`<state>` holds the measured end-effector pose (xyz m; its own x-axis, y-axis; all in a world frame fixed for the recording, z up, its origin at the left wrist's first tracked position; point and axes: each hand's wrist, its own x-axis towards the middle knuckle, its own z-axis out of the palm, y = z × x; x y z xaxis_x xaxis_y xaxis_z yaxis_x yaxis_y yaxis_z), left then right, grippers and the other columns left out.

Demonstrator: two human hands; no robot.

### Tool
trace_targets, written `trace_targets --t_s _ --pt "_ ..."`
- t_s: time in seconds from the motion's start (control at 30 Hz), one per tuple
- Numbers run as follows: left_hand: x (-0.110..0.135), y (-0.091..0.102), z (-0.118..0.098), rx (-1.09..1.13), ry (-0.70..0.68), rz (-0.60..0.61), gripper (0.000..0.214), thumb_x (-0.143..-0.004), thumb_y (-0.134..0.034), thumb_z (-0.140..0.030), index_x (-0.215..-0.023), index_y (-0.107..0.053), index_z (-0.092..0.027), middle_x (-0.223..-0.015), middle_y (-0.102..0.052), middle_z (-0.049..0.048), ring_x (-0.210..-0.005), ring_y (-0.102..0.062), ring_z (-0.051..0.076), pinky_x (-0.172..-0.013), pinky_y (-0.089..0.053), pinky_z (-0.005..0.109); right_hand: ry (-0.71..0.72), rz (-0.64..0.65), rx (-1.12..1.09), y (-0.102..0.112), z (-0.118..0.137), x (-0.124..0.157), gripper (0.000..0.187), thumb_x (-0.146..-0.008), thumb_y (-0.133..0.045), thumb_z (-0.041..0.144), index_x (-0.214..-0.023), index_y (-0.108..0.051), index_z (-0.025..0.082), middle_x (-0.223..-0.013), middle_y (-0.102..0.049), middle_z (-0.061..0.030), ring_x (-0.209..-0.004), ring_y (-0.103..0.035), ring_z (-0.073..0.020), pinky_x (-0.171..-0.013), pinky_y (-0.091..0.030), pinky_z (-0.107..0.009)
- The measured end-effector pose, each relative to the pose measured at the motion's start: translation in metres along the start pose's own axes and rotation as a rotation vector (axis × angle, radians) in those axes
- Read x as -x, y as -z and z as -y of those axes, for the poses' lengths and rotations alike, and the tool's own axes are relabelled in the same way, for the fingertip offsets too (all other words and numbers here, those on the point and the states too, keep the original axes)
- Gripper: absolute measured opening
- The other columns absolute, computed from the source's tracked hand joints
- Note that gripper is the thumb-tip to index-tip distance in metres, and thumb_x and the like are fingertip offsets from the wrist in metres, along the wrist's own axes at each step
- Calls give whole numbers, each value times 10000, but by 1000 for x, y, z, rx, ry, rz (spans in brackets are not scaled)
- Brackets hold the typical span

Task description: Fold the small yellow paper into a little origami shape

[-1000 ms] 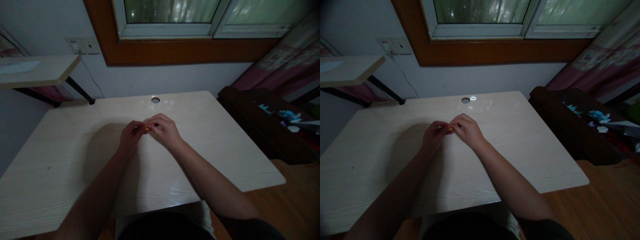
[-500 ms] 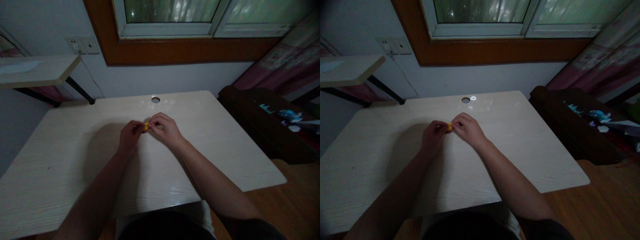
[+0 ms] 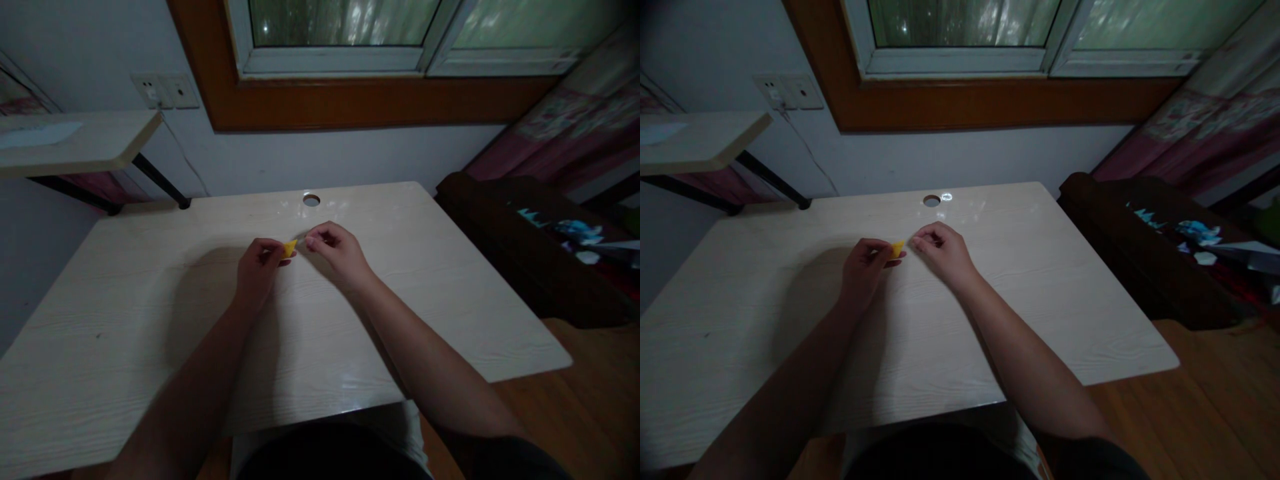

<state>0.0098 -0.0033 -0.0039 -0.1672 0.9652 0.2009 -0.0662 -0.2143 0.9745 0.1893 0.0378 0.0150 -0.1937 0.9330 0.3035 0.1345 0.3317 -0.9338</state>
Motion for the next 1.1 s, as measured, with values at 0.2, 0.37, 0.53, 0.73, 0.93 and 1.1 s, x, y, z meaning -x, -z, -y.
trace_targets --t_s 0.2,0.37,0.53,0.73,0.93,1.1 --pt "1 -1 6 2 35 32 267 -802 -709 -389 -945 -598 -193 -879 -647 0 -805 -720 162 -740 -642 338 -136 90 -287 -19 -11 3 315 -758 -740 349 -1019 -631 210 -858 -669 -12 -693 -631 -115 -675 -520 -274" --pt "2 -2 6 22 98 83 285 -810 -689 -424 -932 -594 -185 -902 -672 16 -804 -723 168 -718 -646 337 -158 42 -302 -23 -10 5 224 -754 -731 329 -907 -634 197 -777 -658 2 -672 -623 -112 -656 -523 -265" --pt "-1 -1 7 80 215 136 308 -790 -715 -430 -912 -595 -173 -843 -722 20 -722 -736 170 -725 -640 353 -110 80 -280 -20 -15 4 223 -760 -732 310 -937 -650 201 -828 -666 -6 -728 -627 -117 -668 -515 -253" --pt "-4 0 9 60 307 190 320 -760 -742 -434 -859 -642 -146 -816 -753 49 -738 -744 199 -797 -620 401 -104 70 -218 -18 -16 4 199 -781 -705 290 -950 -649 203 -824 -680 -12 -715 -637 -126 -654 -513 -259" --pt "-5 1 5 39 341 265 312 -719 -785 -437 -806 -676 -158 -801 -759 62 -749 -742 206 -771 -624 382 -110 25 -217 -19 -13 6 163 -777 -696 273 -916 -641 206 -783 -673 -1 -676 -626 -125 -620 -500 -258" --pt "-5 4 6 -3 345 313 315 -705 -787 -455 -791 -696 -166 -801 -750 61 -708 -719 185 -693 -631 349 -109 36 -212 -19 -14 6 177 -782 -701 287 -928 -640 208 -800 -675 -5 -700 -626 -126 -647 -502 -261"
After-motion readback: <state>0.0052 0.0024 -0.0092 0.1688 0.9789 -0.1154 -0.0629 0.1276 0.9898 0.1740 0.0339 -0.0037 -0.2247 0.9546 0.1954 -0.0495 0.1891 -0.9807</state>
